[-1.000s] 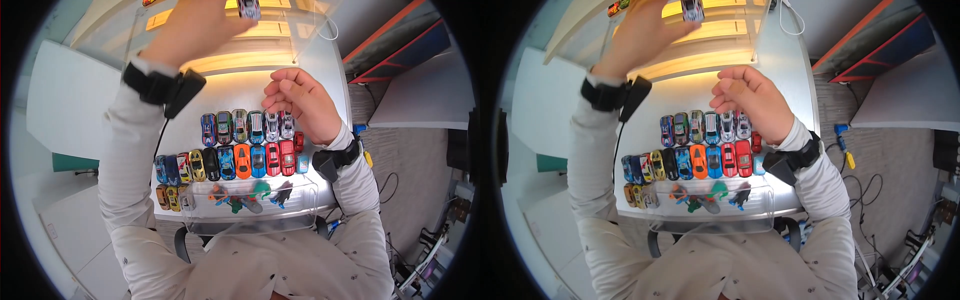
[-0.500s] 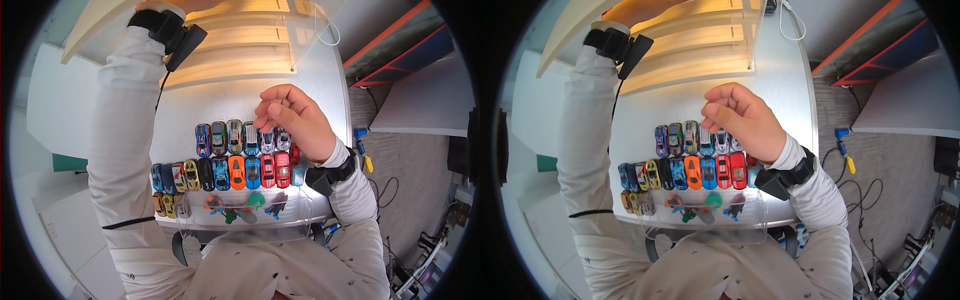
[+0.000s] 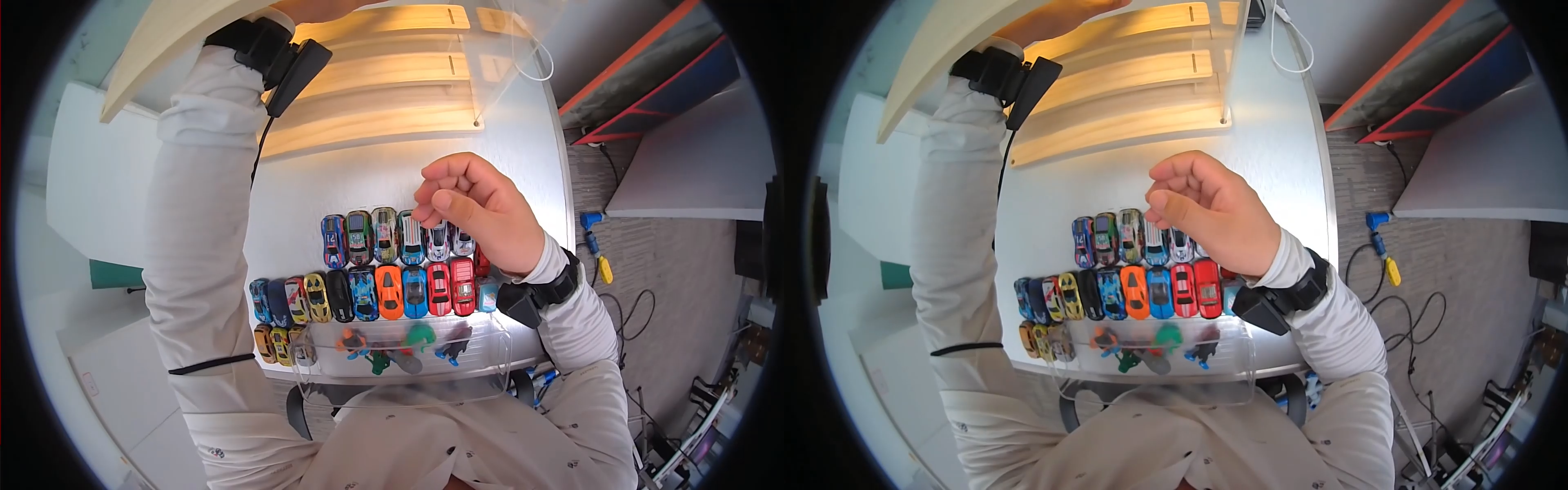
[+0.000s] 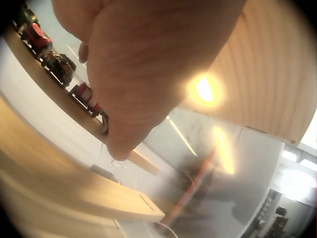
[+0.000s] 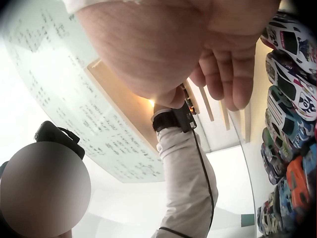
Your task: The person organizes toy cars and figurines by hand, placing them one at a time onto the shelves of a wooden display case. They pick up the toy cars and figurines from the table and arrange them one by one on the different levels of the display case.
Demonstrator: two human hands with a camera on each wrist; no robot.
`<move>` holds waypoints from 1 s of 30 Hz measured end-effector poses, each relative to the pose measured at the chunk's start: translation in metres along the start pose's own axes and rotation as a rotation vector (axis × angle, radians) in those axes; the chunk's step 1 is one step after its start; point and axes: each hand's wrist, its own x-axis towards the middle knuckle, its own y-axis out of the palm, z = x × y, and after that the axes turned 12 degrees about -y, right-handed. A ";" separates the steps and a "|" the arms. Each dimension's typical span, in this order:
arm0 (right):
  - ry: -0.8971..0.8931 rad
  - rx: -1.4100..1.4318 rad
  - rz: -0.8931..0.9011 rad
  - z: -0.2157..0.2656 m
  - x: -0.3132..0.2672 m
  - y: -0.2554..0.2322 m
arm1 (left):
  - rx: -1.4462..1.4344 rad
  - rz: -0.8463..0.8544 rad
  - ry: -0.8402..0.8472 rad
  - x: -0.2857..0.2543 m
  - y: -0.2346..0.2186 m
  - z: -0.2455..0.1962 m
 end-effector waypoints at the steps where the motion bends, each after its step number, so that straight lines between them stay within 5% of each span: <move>1: 0.001 0.015 -0.007 -0.001 0.000 0.000 | -0.003 0.002 -0.003 -0.003 -0.001 0.000; 14: 0.011 -0.025 0.007 -0.003 0.000 -0.001 | -0.066 0.070 -0.036 -0.070 -0.021 0.002; 30: -0.004 -0.084 0.017 -0.005 0.000 0.000 | -0.023 -0.018 -0.021 -0.038 -0.009 0.014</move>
